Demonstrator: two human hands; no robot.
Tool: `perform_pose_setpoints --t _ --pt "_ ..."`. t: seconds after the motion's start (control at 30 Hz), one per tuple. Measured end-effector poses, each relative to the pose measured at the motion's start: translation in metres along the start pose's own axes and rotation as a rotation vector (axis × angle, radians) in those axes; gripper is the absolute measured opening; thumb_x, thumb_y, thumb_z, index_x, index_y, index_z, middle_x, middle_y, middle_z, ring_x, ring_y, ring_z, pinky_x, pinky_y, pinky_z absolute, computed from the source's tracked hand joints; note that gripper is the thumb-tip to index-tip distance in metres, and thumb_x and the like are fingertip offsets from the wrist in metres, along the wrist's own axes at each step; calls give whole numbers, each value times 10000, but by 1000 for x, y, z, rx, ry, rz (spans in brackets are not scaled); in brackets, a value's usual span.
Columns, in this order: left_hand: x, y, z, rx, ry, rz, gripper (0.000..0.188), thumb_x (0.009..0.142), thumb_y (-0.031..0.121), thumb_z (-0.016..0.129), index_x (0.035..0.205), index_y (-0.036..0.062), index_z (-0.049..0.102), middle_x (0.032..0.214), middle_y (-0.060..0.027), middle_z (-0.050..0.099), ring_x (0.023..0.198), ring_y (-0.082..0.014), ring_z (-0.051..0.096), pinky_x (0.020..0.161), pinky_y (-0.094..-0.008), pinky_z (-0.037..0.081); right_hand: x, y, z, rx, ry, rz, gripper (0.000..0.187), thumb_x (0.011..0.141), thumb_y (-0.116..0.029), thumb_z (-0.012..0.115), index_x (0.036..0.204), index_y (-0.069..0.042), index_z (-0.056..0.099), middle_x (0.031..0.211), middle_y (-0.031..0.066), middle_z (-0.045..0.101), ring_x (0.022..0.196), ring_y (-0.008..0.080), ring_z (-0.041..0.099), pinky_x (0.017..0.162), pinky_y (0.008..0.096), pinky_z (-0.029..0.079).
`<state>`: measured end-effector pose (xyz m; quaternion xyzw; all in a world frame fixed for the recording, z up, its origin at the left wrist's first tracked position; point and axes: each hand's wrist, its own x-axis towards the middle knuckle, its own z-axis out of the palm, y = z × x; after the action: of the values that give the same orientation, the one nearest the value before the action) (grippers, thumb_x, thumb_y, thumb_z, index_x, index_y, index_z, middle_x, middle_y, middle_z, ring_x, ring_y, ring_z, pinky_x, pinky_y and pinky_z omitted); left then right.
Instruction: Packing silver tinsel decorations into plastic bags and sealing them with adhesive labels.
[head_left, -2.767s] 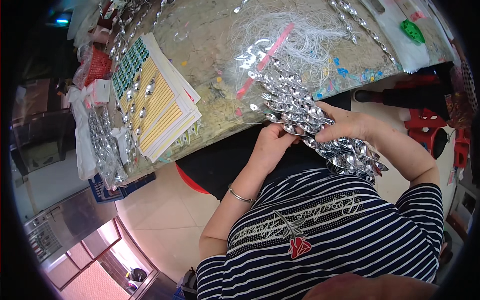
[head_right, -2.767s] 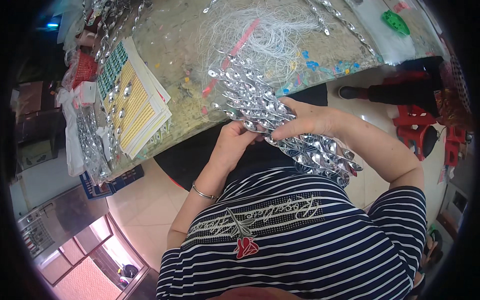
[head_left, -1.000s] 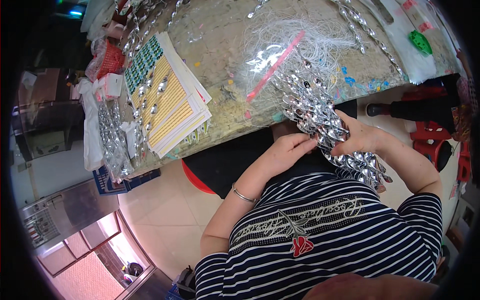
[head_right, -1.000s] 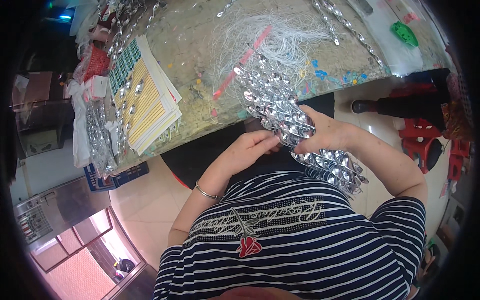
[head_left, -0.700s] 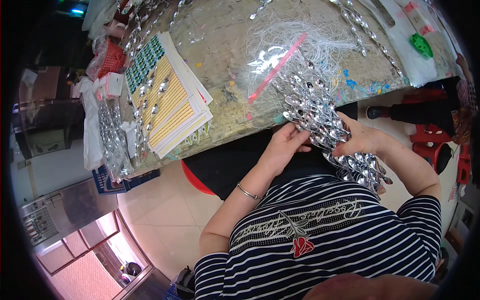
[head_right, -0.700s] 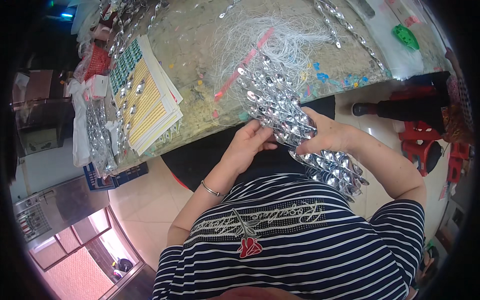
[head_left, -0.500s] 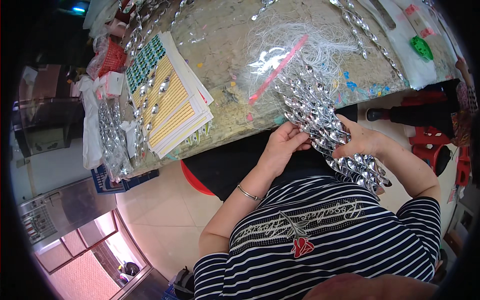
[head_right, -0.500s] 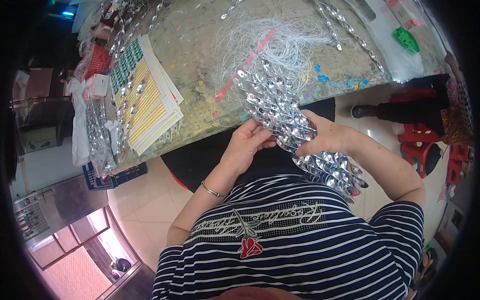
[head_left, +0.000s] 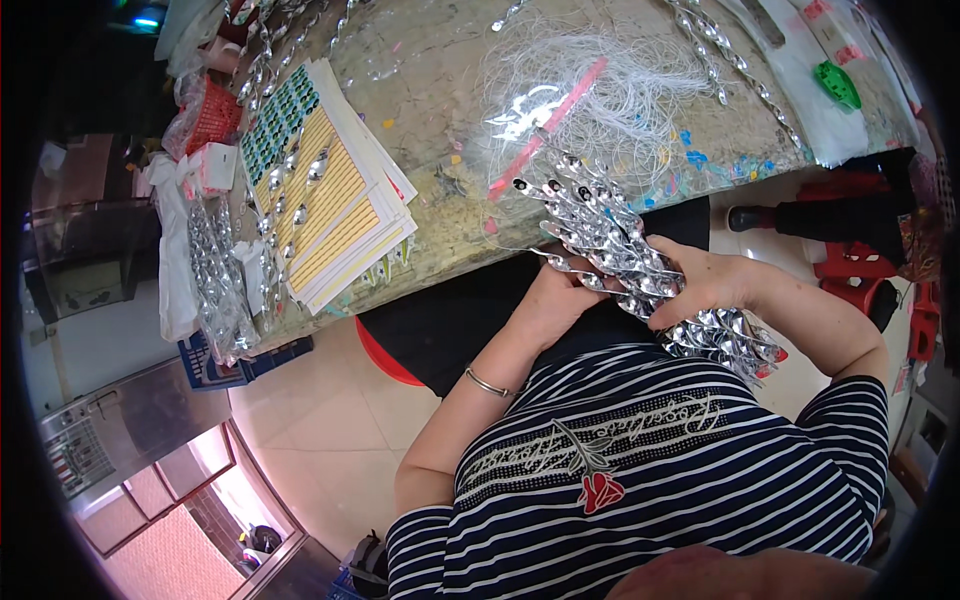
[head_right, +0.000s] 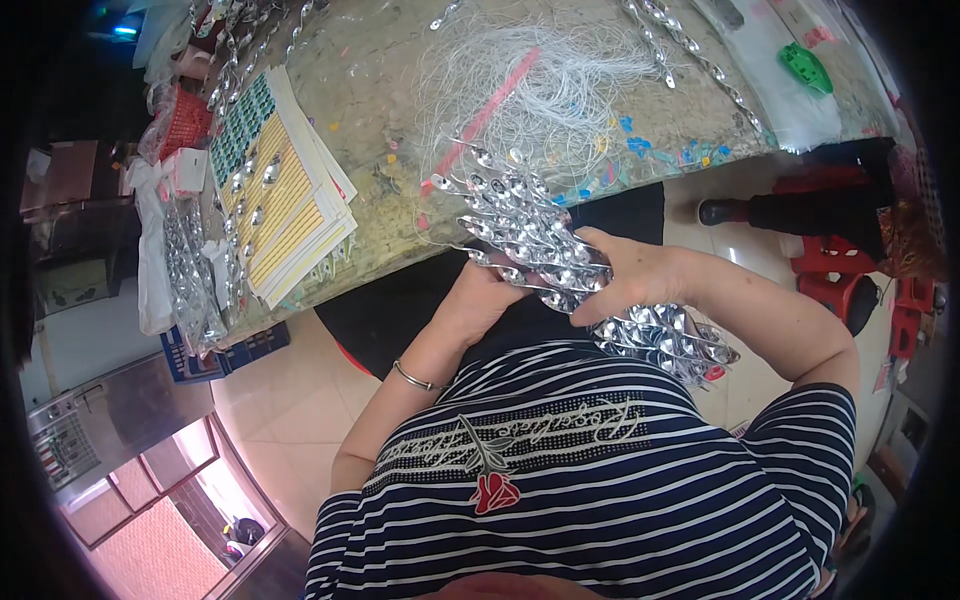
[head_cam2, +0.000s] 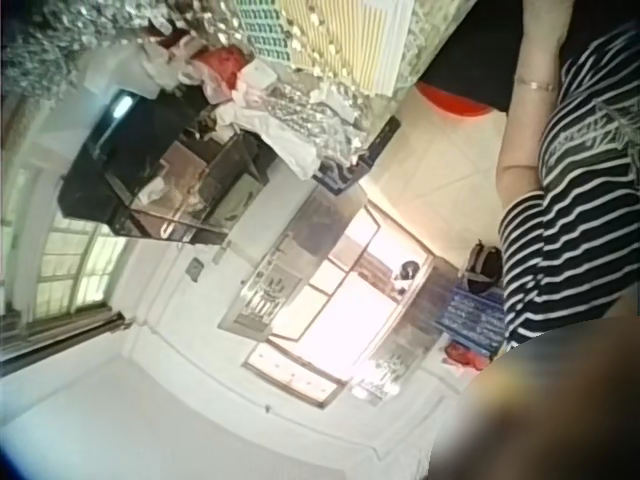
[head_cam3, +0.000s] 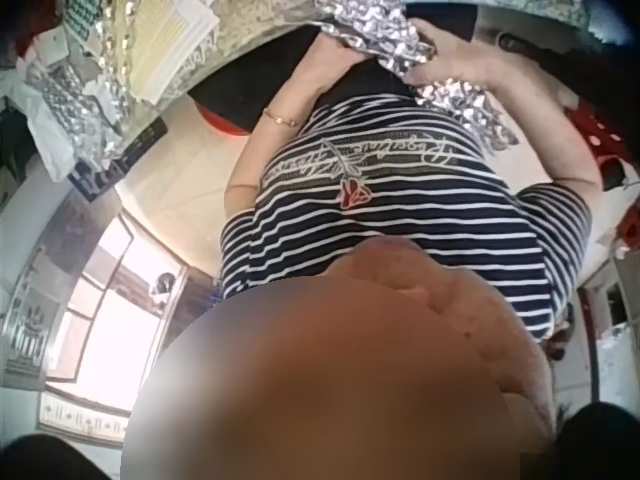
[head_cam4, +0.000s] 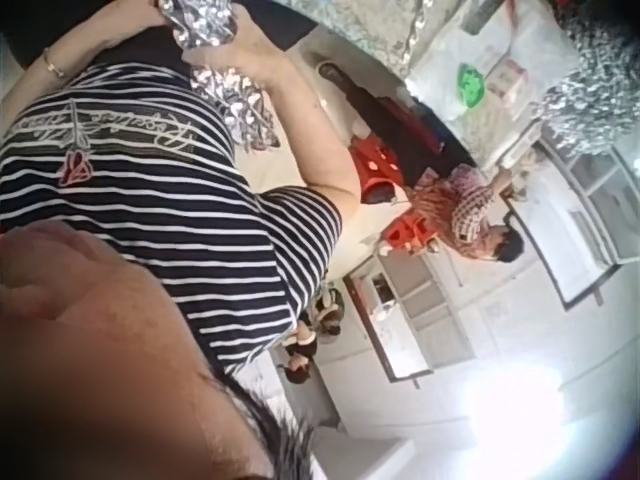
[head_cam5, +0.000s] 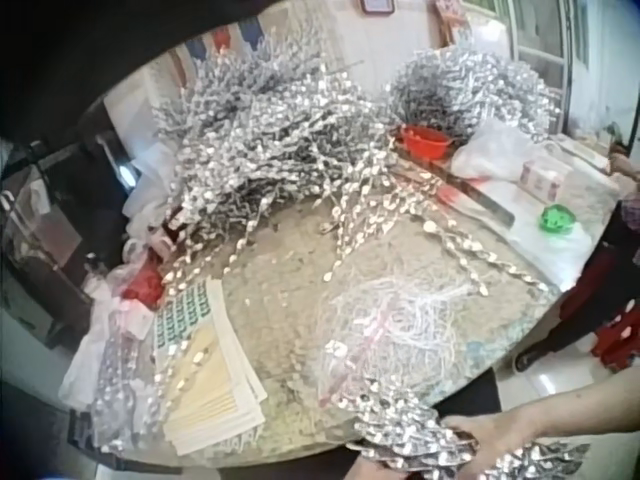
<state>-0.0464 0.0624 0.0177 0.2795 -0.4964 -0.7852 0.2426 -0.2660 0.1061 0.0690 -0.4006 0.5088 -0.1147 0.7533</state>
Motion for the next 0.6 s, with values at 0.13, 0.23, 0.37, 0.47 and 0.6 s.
perform_pose_setpoints --t 0.13,0.23,0.37,0.47,0.6 --pt "1 0 -4 -21 -42 -6 484 842 10 706 1310 37 586 1279 -39 627 1149 -128 576 994 -311 457 3 3 -1 4 13 -8 926 651 -255 834 1395 14 353 1174 135 589 1089 208 560 977 311 408" --pt "-2 12 -5 175 6 -279 463 841 -9 693 1291 30 594 1270 -46 634 1142 -129 579 988 -309 461 6 11 -3 24 26 -22 912 648 -244 826 1392 11 364 1168 135 590 1082 208 564 969 313 414" --pt "-7 7 -5 62 4 -79 278 863 39 691 1137 -2 669 1079 -50 697 994 -107 620 901 -285 486 4 9 -3 61 30 -37 904 641 -241 825 1388 6 380 1153 125 594 1067 206 570 960 317 421" --pt "-11 8 -11 -3 0 -270 246 903 85 658 1131 -6 668 1057 -47 693 948 -105 616 882 -276 488 2 11 -6 120 30 20 969 633 -141 841 1457 -28 343 1258 106 571 1161 188 530 1039 322 368" --pt "-10 4 -20 127 -89 -350 241 933 130 635 1123 -15 664 1043 -39 685 949 -108 610 890 -282 489 0 8 -5 98 38 43 973 628 -139 842 1458 -34 345 1248 103 578 1150 181 537 1036 322 374"
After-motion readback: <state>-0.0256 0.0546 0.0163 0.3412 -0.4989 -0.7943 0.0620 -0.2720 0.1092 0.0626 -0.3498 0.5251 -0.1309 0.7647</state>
